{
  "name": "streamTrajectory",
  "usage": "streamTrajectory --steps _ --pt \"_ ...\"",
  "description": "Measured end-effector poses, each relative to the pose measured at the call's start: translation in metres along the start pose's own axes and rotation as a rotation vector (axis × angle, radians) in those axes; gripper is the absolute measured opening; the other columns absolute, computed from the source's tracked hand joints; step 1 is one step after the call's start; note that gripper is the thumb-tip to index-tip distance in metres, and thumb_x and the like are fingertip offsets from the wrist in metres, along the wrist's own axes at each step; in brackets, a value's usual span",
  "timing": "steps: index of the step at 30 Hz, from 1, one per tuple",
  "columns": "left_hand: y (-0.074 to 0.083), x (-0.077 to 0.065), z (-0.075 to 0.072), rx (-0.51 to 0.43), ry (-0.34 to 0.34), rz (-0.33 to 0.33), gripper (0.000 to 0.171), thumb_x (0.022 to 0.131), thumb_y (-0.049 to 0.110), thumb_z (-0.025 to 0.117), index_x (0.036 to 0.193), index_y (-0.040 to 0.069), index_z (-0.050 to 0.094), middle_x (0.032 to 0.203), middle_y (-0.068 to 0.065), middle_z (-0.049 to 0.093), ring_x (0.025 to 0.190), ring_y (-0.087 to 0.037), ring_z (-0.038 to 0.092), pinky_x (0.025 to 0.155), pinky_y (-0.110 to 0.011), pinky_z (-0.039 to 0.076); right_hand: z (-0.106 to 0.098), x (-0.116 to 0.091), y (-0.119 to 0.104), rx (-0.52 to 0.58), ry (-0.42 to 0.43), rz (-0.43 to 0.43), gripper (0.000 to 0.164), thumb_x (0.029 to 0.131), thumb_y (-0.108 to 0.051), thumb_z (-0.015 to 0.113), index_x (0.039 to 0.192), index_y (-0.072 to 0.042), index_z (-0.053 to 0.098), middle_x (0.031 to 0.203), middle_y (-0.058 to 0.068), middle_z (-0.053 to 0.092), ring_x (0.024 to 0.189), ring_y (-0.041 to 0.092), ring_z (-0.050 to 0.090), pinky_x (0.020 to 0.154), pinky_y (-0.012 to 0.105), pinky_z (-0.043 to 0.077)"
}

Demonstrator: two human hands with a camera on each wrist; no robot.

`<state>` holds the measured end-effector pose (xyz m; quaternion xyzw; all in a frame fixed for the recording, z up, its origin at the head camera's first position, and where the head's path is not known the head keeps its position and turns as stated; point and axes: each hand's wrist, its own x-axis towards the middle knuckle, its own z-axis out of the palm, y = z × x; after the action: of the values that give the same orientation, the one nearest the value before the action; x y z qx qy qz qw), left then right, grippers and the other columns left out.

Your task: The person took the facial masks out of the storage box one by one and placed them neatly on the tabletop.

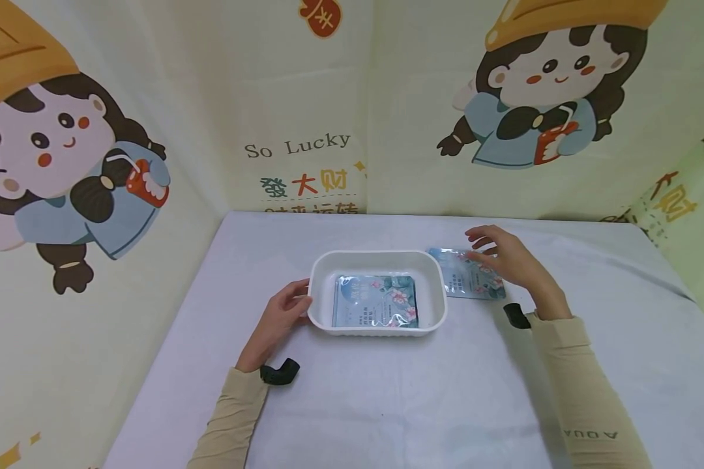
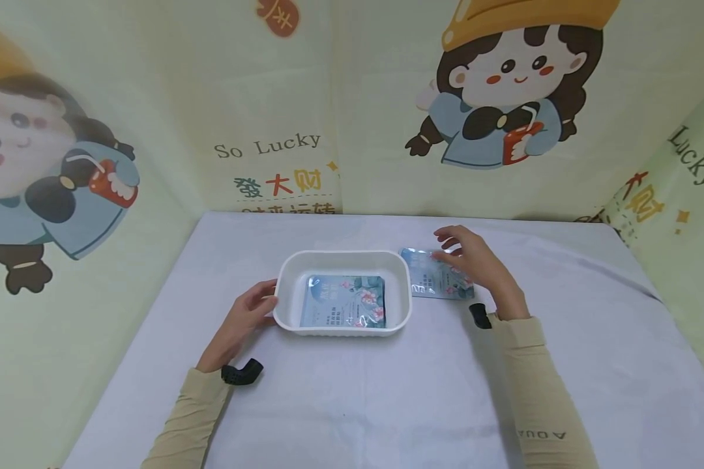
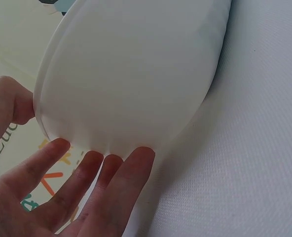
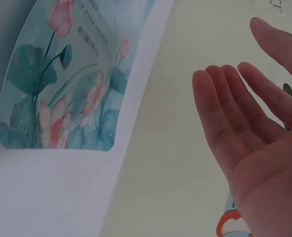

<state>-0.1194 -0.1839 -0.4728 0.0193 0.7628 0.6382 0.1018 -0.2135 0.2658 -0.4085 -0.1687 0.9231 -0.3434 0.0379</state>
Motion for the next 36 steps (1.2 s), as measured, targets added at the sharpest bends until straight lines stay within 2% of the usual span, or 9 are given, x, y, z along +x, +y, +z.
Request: streamTrajectory --steps 15,25,36 --pt "0.001 0.000 -0.002 -0.012 -0.007 -0.003 0.047 0.100 0.022 0.061 0.144 0.015 0.048 0.142 -0.013 0.051 0.126 -0.034 0.055 0.090 -0.035 0.058 0.015 0.000 -0.029 0.034 -0.033 -0.033 0.049 0.092 -0.014 0.072 0.135 0.000 0.052 0.128 0.022 0.057 0.114 0.036 0.059 0.098 0.055 0.051" --pt "0.001 0.002 -0.001 -0.007 -0.015 0.007 0.048 0.099 0.024 0.062 0.144 0.015 0.048 0.142 -0.013 0.051 0.126 -0.034 0.055 0.091 -0.035 0.058 0.024 0.000 -0.047 0.042 -0.052 -0.119 0.048 0.089 -0.008 0.074 0.131 0.002 0.054 0.126 0.022 0.058 0.111 0.035 0.061 0.096 0.053 0.053" --pt "0.001 0.002 -0.002 -0.014 -0.009 -0.009 0.049 0.099 0.027 0.063 0.144 0.017 0.048 0.140 -0.012 0.051 0.125 -0.032 0.056 0.089 -0.034 0.058 0.034 0.004 -0.055 0.051 -0.087 -0.164 0.044 0.089 -0.007 0.074 0.128 0.003 0.058 0.118 0.020 0.062 0.106 0.033 0.063 0.094 0.050 0.055"
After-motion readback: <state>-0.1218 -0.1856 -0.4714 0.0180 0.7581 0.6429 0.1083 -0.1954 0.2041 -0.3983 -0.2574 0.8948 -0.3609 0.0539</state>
